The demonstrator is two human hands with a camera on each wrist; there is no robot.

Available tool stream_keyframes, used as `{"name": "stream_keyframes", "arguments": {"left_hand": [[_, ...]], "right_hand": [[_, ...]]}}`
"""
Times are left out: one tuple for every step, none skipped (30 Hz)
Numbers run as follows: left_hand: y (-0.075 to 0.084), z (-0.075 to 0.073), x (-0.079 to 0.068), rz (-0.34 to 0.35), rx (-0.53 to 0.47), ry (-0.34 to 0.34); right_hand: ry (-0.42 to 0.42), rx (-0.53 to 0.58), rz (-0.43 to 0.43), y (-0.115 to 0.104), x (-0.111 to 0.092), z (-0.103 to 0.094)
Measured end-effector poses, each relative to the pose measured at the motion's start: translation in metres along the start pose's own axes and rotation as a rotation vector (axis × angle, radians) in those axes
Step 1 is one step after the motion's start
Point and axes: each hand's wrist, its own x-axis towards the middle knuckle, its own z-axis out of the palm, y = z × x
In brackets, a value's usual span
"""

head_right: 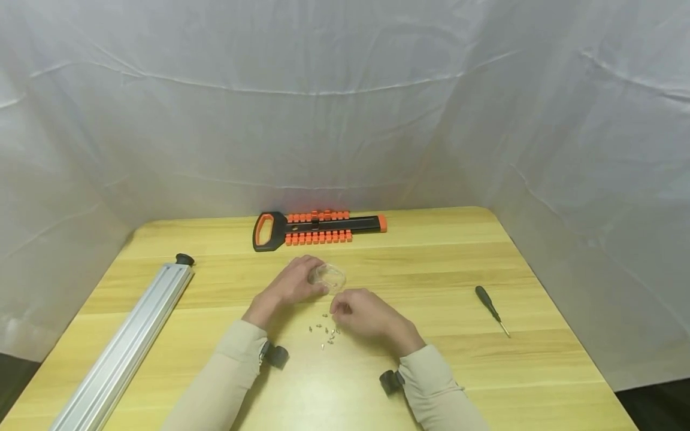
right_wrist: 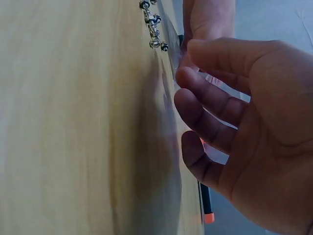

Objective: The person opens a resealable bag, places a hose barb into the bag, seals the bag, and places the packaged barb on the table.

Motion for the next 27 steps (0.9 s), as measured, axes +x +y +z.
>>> {"name": "stream_keyframes", "arguments": {"left_hand": [[0.0,0.0,0.0,-0.003,-0.004,-0.002],[0.001,0.0,0.0,-0.004,-0.005,-0.003],[0.001,0.0,0.0,-0.005,-0.007,-0.004],[0.001,0.0,0.0,-0.005,-0.008,-0.004],[0.001,0.0,0.0,-0.005,-0.007,-0.006],[0.002,0.0,0.0,-0.005,-0.008,-0.007],[0.002,0.0,0.0,-0.005,-0.009,-0.007],[0.002,0.0,0.0,-0.005,-0.01,-0.006],[0.002,0.0,0.0,-0.004,-0.012,-0.005],[0.002,0.001,0.0,-0.005,-0.014,-0.005],[0.002,0.001,-0.001,-0.006,-0.016,-0.004],[0.002,0.001,-0.001,-0.007,-0.021,-0.001],[0.002,0.001,-0.001,-0.009,-0.021,0.0],[0.002,0.001,-0.001,-0.011,-0.02,0.0],[0.002,0.002,-0.001,-0.013,-0.02,0.0],[0.002,0.002,-0.001,-0.013,-0.02,0.002],[0.001,0.002,-0.001,-0.014,-0.019,0.003],[0.001,0.002,-0.001,-0.014,-0.017,0.004],[0.001,0.002,0.0,-0.012,-0.015,0.005],[0.001,0.002,0.0,-0.009,-0.014,0.006],[0.001,0.002,0.0,-0.007,-0.014,0.007],[0.001,0.002,0.0,-0.006,-0.015,0.009],[0.001,0.002,0.0,-0.004,-0.016,0.009],[0.002,0.001,0.0,-0.003,-0.016,0.009],[0.002,0.001,0.0,-0.004,-0.017,0.009],[0.002,0.001,0.0,-0.005,-0.018,0.007],[0.002,0.001,0.0,-0.008,-0.018,0.006]], "right_hand": [[-0.01,-0.002,-0.009,0.0,-0.001,0.0],[-0.02,-0.005,-0.016,0.0,-0.002,0.001],[-0.031,-0.013,-0.023,0.0,-0.003,0.001],[-0.041,-0.022,-0.026,0.0,-0.003,0.002],[-0.049,-0.03,-0.032,0.0,-0.004,0.002],[-0.057,-0.037,-0.033,0.001,-0.004,0.003],[-0.062,-0.043,-0.033,0.001,-0.004,0.004],[-0.066,-0.051,-0.033,0.002,-0.005,0.005],[-0.066,-0.057,-0.032,0.002,-0.005,0.006],[-0.065,-0.062,-0.032,0.003,-0.005,0.007],[-0.066,-0.068,-0.033,0.003,-0.005,0.008],[-0.065,-0.074,-0.036,0.003,-0.005,0.009],[-0.065,-0.081,-0.038,0.002,-0.005,0.009],[-0.065,-0.089,-0.038,0.002,-0.005,0.01],[-0.065,-0.094,-0.038,0.001,-0.004,0.01],[-0.066,-0.098,-0.037,0.001,-0.004,0.011],[-0.066,-0.104,-0.035,0.0,-0.004,0.011],[-0.065,-0.106,-0.033,0.0,-0.004,0.011],[-0.063,-0.107,-0.029,-0.001,-0.005,0.011],[-0.062,-0.108,-0.027,-0.002,-0.005,0.011],[-0.06,-0.108,-0.027,-0.003,-0.005,0.011],[-0.058,-0.109,-0.028,-0.003,-0.006,0.011],[-0.054,-0.112,-0.029,-0.004,-0.006,0.01],[-0.051,-0.114,-0.03,-0.004,-0.006,0.01],[-0.048,-0.119,-0.033,-0.005,-0.007,0.01],[-0.045,-0.124,-0.036,-0.005,-0.007,0.011],[-0.042,-0.13,-0.04,-0.005,-0.007,0.011]]}}
